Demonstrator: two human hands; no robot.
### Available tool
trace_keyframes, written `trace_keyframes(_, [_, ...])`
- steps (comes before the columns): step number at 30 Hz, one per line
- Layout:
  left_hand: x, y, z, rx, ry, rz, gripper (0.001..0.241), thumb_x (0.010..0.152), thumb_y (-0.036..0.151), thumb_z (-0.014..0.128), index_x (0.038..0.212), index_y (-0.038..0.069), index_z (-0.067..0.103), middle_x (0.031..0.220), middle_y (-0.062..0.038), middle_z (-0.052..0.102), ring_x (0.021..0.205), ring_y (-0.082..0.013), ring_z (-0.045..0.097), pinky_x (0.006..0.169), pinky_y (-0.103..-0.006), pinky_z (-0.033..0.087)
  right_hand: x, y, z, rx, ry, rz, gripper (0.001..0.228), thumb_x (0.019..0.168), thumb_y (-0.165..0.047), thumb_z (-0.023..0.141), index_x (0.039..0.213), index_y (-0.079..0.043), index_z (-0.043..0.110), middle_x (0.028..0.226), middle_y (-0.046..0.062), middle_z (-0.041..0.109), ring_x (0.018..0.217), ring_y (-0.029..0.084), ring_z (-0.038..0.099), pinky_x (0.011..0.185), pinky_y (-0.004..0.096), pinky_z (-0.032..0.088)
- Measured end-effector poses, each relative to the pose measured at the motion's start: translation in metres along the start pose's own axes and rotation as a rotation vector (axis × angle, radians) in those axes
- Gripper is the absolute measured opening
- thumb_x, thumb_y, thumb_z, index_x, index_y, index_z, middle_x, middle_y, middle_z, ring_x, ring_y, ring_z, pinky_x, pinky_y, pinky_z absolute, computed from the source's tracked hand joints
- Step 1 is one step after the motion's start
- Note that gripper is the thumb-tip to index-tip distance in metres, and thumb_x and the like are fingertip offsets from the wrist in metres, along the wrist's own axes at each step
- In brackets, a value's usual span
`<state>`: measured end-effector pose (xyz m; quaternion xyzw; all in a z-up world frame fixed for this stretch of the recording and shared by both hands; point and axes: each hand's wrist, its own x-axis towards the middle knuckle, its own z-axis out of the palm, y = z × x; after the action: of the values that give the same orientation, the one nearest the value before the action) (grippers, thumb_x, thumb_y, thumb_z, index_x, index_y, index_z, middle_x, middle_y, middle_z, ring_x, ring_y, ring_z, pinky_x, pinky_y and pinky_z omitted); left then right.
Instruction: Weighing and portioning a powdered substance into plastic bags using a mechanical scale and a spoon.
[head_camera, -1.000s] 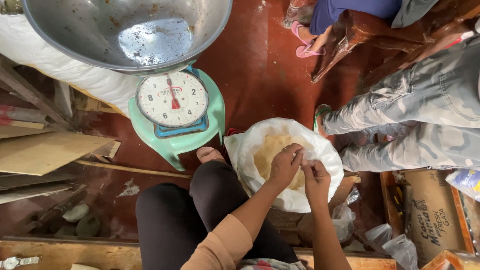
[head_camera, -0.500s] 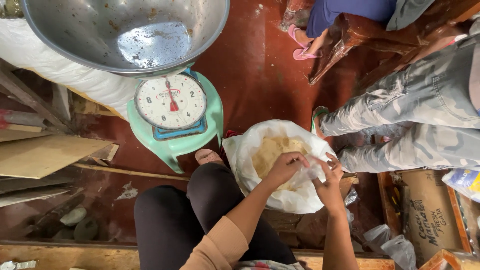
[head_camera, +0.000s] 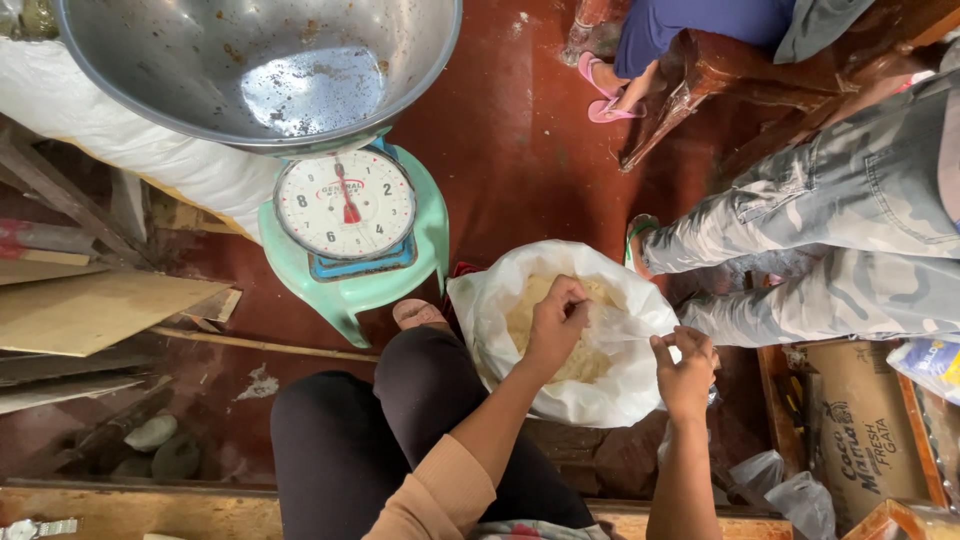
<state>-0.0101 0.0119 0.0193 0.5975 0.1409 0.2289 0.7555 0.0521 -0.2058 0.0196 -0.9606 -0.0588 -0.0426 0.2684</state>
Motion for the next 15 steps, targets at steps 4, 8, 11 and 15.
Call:
trace_keyframes(4, [-0.006, 0.012, -0.005, 0.025, -0.100, 0.077, 0.014, 0.099, -0.006, 0.056, 0.097, 0.008, 0.053, 0.095, -0.016, 0.073, 0.071, -0.0196, 0.069, 0.069, -0.0349, 0.058, 0.013, 0.032, 0.016, -0.027, 0.029, 0.034, 0.021, 0.098, -0.040, 0.079, 0.092, -0.020, 0.075, 0.131, 0.002, 0.063, 0.117, 0.036, 0.060, 0.090, 0.051, 0.047])
trace_keyframes(8, [-0.005, -0.007, -0.006, 0.091, -0.211, 0.117, 0.019, 0.097, -0.008, 0.058, 0.090, 0.009, 0.062, 0.092, -0.013, 0.074, 0.073, -0.0200, 0.073, 0.070, -0.0329, 0.060, 0.022, 0.057, 0.026, 0.038, 0.062, 0.059, 0.018, 0.098, -0.034, 0.080, 0.096, -0.016, 0.076, 0.125, 0.008, 0.067, 0.105, 0.038, 0.065, 0.083, 0.054, 0.053])
trace_keyframes(11, [-0.009, 0.007, -0.008, 0.255, -0.313, 0.203, 0.022, 0.095, -0.011, 0.058, 0.089, 0.006, 0.070, 0.092, -0.016, 0.073, 0.079, -0.0307, 0.075, 0.073, -0.0385, 0.061, 0.028, 0.074, 0.031, 0.024, 0.083, 0.076, 0.019, 0.097, -0.036, 0.081, 0.098, -0.017, 0.076, 0.124, 0.008, 0.066, 0.106, 0.041, 0.065, 0.081, 0.056, 0.054])
trace_keyframes(15, [-0.001, -0.035, -0.008, 0.629, -0.390, 0.243, 0.031, 0.094, -0.009, 0.058, 0.108, 0.011, 0.076, 0.107, -0.013, 0.076, 0.095, -0.0321, 0.075, 0.086, -0.0389, 0.061, 0.017, 0.044, 0.021, -0.130, 0.172, 0.058, 0.028, 0.091, -0.027, 0.083, 0.117, -0.024, 0.073, 0.139, 0.008, 0.052, 0.117, 0.045, 0.054, 0.088, 0.064, 0.052])
